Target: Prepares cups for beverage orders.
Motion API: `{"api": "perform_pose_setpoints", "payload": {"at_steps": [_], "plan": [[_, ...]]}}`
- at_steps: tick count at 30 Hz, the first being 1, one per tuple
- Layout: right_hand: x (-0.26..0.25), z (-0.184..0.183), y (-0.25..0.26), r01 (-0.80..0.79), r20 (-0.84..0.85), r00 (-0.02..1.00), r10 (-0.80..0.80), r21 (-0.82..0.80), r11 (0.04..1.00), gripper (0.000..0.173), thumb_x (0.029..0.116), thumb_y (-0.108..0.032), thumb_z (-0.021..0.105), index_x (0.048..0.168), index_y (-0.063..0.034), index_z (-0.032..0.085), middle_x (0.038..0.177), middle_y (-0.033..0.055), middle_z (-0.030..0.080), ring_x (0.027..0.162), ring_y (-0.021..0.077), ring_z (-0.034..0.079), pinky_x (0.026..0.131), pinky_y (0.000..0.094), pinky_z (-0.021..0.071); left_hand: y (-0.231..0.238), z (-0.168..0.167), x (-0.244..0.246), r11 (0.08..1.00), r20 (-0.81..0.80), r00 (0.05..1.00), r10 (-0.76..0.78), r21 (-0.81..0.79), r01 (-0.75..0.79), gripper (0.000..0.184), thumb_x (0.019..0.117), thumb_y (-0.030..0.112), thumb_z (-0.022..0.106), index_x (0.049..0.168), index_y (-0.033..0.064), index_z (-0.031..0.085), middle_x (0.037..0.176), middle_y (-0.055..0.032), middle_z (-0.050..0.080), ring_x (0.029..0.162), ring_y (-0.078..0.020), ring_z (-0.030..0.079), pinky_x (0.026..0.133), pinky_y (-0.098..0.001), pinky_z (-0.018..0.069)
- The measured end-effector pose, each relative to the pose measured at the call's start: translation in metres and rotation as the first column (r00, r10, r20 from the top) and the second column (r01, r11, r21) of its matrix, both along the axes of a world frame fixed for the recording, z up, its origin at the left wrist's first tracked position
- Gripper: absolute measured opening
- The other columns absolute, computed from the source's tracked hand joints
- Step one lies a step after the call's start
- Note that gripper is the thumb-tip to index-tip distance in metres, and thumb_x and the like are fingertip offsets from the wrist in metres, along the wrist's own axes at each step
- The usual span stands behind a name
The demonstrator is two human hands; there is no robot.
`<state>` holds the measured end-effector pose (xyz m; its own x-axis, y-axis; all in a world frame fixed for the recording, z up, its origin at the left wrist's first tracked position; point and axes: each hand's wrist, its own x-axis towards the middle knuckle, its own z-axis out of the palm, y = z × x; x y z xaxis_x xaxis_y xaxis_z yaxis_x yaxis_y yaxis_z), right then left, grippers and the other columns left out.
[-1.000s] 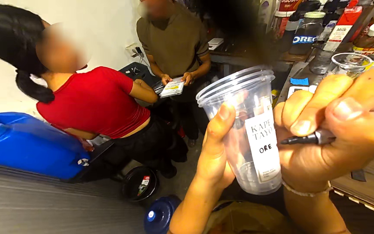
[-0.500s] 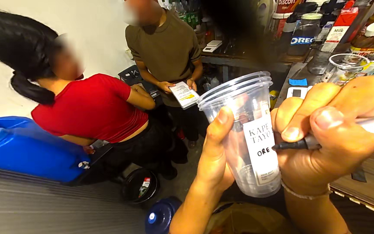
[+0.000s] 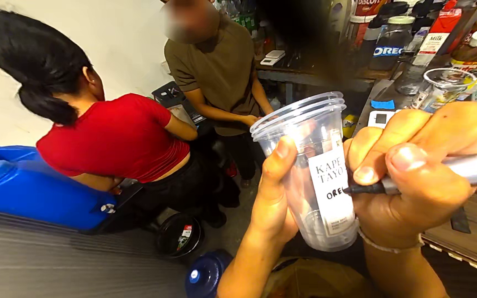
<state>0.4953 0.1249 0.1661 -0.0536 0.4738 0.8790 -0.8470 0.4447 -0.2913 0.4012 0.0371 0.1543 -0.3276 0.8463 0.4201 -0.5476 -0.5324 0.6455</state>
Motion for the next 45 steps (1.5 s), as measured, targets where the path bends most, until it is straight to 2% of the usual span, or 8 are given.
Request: {"api": "perform_pose_setpoints", "payload": {"at_steps": [9,14,19,23,31,36,42,45], "plan": [[0.002,0.003,0.001,-0.069,-0.023,0.997,0.068,-0.029,0.997,0.018,0.0912,-0.006,0.064,0.080,-0.0155,0.054,0.068,-0.0035,0.057,0.057,0.0069,0.058,0.053,0.0214,0.0538,-0.001,0.000,0.000,1.000,0.012,1.000,0.005,0.027,-0.005,0.037,0.0964,0.048,0.064,0.121,0.0198,0.067,0.107,0.0003,0.073,0.100,-0.0086,0.071,0.087,-0.0280,0.0598],[0.008,0.002,0.014,-0.193,-0.209,0.966,0.155,-0.177,0.965,0.036,0.1068,-0.025,0.026,0.087,-0.0102,0.052,0.073,0.0038,0.054,0.057,0.0149,0.054,0.051,0.0265,0.0490,0.003,-0.005,-0.010,0.994,0.076,0.991,-0.110,-0.007,0.110,0.062,0.0880,0.058,0.071,0.131,0.0142,0.059,0.109,-0.0126,0.070,0.091,-0.0248,0.073,0.076,-0.0431,0.0632],[0.007,0.000,0.015,-0.157,-0.286,0.953,0.103,-0.176,0.972,0.056,0.1062,-0.046,0.017,0.091,-0.0068,0.055,0.072,0.0077,0.056,0.055,0.0190,0.054,0.049,0.0314,0.0484,0.005,-0.006,-0.010,0.984,0.097,0.980,-0.175,-0.001,0.176,0.064,0.0870,0.057,0.072,0.132,0.0132,0.059,0.109,-0.0130,0.070,0.092,-0.0254,0.073,0.078,-0.0434,0.0631],[0.009,-0.006,0.016,-0.172,-0.239,0.962,0.134,-0.147,0.974,0.066,0.1020,-0.067,0.023,0.103,-0.0096,0.056,0.057,0.0002,0.045,0.046,0.0135,0.046,0.045,0.0286,0.0428,0.005,-0.006,-0.009,0.984,0.101,0.979,-0.179,-0.006,0.180,0.064,0.0860,0.057,0.073,0.130,0.0117,0.060,0.107,-0.0147,0.070,0.091,-0.0270,0.073,0.077,-0.0437,0.0632],[0.009,-0.003,0.014,0.062,-0.058,0.996,-0.074,-0.190,0.980,0.027,0.1111,-0.030,0.034,0.105,-0.0155,0.056,0.060,-0.0049,0.050,0.051,0.0093,0.053,0.052,0.0244,0.0503,0.008,-0.013,-0.013,0.966,0.090,0.962,-0.259,0.011,0.259,0.061,0.0849,0.057,0.074,0.124,0.0112,0.064,0.106,-0.0143,0.071,0.093,-0.0270,0.073,0.080,-0.0439,0.0622],[0.013,-0.006,0.019,0.114,-0.004,0.993,-0.116,-0.161,0.980,0.043,0.1119,-0.041,0.023,0.114,-0.0162,0.058,0.056,-0.0063,0.048,0.047,0.0086,0.050,0.050,0.0254,0.0504,0.014,-0.020,-0.017,0.939,0.062,0.937,-0.344,0.016,0.344,0.065,0.0839,0.057,0.075,0.129,0.0114,0.064,0.108,-0.0138,0.071,0.093,-0.0259,0.073,0.082,-0.0429,0.0622],[0.030,-0.013,0.028,0.307,0.084,0.949,-0.304,-0.022,0.952,0.032,0.1093,-0.044,0.040,0.127,-0.0214,0.054,0.064,-0.0093,0.057,0.056,0.0064,0.059,0.065,0.0284,0.0595,0.018,-0.039,-0.036,0.863,-0.170,0.853,-0.494,0.018,0.504,0.069,0.0826,0.058,0.076,0.134,0.0142,0.063,0.114,-0.0102,0.071,0.096,-0.0220,0.071,0.082,-0.0392,0.0614],[0.061,-0.026,0.024,0.490,0.136,0.849,-0.510,0.159,0.857,0.020,0.1036,-0.037,0.059,0.108,-0.0206,0.069,0.084,-0.0053,0.072,0.082,0.0088,0.070,0.084,0.0304,0.0604,0.035,-0.046,-0.035,0.794,-0.419,0.742,-0.524,0.076,0.604,0.070,0.0892,0.056,0.068,0.142,0.0118,0.056,0.130,-0.0019,0.065,0.112,-0.0116,0.064,0.094,-0.0294,0.0550]]}}
